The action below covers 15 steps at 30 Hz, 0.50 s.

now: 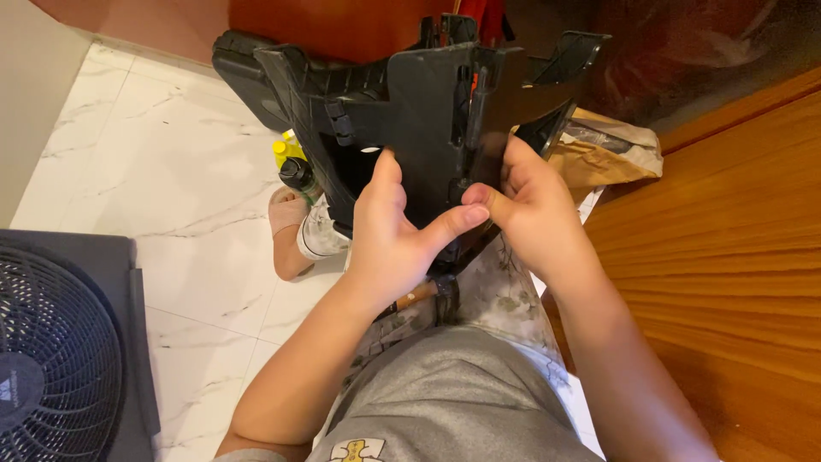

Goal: The person sits on the floor and repeatedly attempts to snap a broken black plastic piece into a larger black plastic frame. They use a hammer to tap the plastic piece into place and inspect the fit multiple times.

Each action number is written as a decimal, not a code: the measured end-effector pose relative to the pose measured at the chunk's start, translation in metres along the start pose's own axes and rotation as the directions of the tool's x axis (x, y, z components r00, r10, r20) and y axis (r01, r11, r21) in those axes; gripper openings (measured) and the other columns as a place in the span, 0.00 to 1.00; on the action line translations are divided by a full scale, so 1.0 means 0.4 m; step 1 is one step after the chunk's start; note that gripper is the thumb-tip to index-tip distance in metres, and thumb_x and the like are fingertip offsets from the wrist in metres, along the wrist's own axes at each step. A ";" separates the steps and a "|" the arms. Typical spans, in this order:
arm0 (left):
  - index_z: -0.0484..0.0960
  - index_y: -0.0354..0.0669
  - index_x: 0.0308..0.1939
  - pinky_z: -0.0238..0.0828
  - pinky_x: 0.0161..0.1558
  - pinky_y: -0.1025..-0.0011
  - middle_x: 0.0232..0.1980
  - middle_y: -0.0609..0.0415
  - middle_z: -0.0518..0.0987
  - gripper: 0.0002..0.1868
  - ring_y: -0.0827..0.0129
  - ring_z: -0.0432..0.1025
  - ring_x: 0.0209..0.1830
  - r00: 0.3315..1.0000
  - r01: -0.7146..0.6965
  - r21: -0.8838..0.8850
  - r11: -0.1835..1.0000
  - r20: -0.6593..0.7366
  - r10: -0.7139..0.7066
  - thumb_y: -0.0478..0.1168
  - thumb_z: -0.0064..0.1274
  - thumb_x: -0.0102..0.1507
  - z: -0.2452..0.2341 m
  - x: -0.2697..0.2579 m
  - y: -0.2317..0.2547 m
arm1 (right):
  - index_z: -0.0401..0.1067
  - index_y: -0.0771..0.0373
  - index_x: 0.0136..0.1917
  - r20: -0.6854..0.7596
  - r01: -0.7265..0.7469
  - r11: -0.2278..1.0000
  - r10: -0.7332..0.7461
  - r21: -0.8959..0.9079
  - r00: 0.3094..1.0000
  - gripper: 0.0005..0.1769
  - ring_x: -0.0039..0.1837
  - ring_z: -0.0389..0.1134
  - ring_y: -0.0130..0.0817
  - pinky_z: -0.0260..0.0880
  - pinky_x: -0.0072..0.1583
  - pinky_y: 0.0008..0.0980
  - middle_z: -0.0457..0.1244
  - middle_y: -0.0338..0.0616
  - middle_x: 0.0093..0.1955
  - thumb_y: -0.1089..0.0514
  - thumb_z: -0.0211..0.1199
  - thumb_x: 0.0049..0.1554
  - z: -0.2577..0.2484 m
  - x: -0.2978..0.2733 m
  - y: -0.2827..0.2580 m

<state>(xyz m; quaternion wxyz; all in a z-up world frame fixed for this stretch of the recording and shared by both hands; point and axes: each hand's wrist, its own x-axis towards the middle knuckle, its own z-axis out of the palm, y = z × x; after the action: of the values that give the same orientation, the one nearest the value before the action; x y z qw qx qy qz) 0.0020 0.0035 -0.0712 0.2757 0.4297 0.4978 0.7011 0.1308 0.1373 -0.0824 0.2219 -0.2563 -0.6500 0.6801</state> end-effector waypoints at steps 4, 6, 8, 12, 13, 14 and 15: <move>0.66 0.34 0.61 0.76 0.56 0.75 0.54 0.53 0.80 0.32 0.75 0.76 0.53 1.000 0.004 0.120 0.993 -0.014 -0.002 0.39 0.69 0.61 0.008 0.000 0.013 | 0.69 0.65 0.65 -0.015 -0.052 0.996 0.051 -0.068 0.999 0.21 0.51 0.66 0.27 0.69 0.54 0.27 0.68 0.39 0.53 0.72 0.60 0.58 -0.013 -0.004 -0.005; 0.66 0.33 0.60 0.75 0.54 0.75 0.53 0.52 0.80 0.31 0.75 0.76 0.51 1.000 -0.017 0.222 0.975 0.017 0.013 0.43 0.66 0.62 0.003 -0.010 0.018 | 0.69 0.65 0.64 0.008 -0.040 0.996 0.041 -0.076 0.999 0.22 0.54 0.67 0.27 0.70 0.57 0.28 0.67 0.39 0.54 0.72 0.61 0.57 -0.020 -0.015 -0.007; 0.67 0.32 0.60 0.73 0.54 0.73 0.54 0.50 0.80 0.29 0.73 0.75 0.52 0.994 -0.086 0.315 0.945 0.086 0.062 0.47 0.62 0.66 -0.023 -0.009 0.018 | 0.67 0.66 0.65 0.087 0.014 0.999 -0.011 -0.044 0.996 0.23 0.59 0.68 0.26 0.70 0.62 0.28 0.67 0.37 0.58 0.71 0.63 0.56 -0.029 -0.004 -0.017; 0.73 0.35 0.50 0.71 0.45 0.73 0.41 0.51 0.78 0.20 0.75 0.69 0.39 0.991 0.131 0.060 0.990 0.002 -0.131 0.51 0.48 0.76 -0.028 0.004 -0.008 | 0.67 0.67 0.64 0.055 -0.025 0.999 0.027 -0.023 0.998 0.25 0.59 0.68 0.28 0.70 0.62 0.30 0.68 0.40 0.58 0.70 0.66 0.54 -0.015 -0.014 -0.025; 0.72 0.36 0.48 0.71 0.42 0.73 0.37 0.51 0.77 0.19 0.74 0.68 0.36 0.992 0.130 0.167 0.977 -0.024 -0.128 0.51 0.48 0.76 -0.023 0.002 -0.010 | 0.67 0.67 0.64 0.040 -0.030 0.999 0.031 -0.017 0.999 0.24 0.59 0.69 0.28 0.70 0.62 0.30 0.68 0.40 0.58 0.69 0.66 0.54 -0.008 -0.016 -0.024; 0.71 0.37 0.45 0.71 0.38 0.72 0.34 0.52 0.77 0.18 0.73 0.68 0.32 0.991 0.131 0.273 0.953 -0.050 -0.122 0.50 0.48 0.75 -0.022 0.001 -0.009 | 0.67 0.68 0.64 0.024 -0.035 0.999 0.035 -0.010 0.999 0.24 0.59 0.69 0.28 0.71 0.62 0.30 0.68 0.41 0.58 0.69 0.66 0.54 -0.003 -0.016 -0.024; 0.70 0.37 0.47 0.71 0.38 0.72 0.34 0.53 0.77 0.18 0.73 0.70 0.32 0.997 0.074 0.281 0.957 -0.024 -0.070 0.51 0.48 0.75 -0.023 0.001 -0.006 | 0.67 0.67 0.64 0.007 -0.033 0.997 0.034 -0.062 0.999 0.25 0.58 0.69 0.28 0.71 0.61 0.30 0.68 0.41 0.58 0.69 0.66 0.54 -0.002 -0.017 -0.026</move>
<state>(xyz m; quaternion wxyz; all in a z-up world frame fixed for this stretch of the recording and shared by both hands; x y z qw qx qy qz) -0.0062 0.0004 -0.0745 0.2334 0.4415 0.6098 0.6155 0.1364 0.1342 -0.0717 0.1996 -0.2712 -0.6674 0.6643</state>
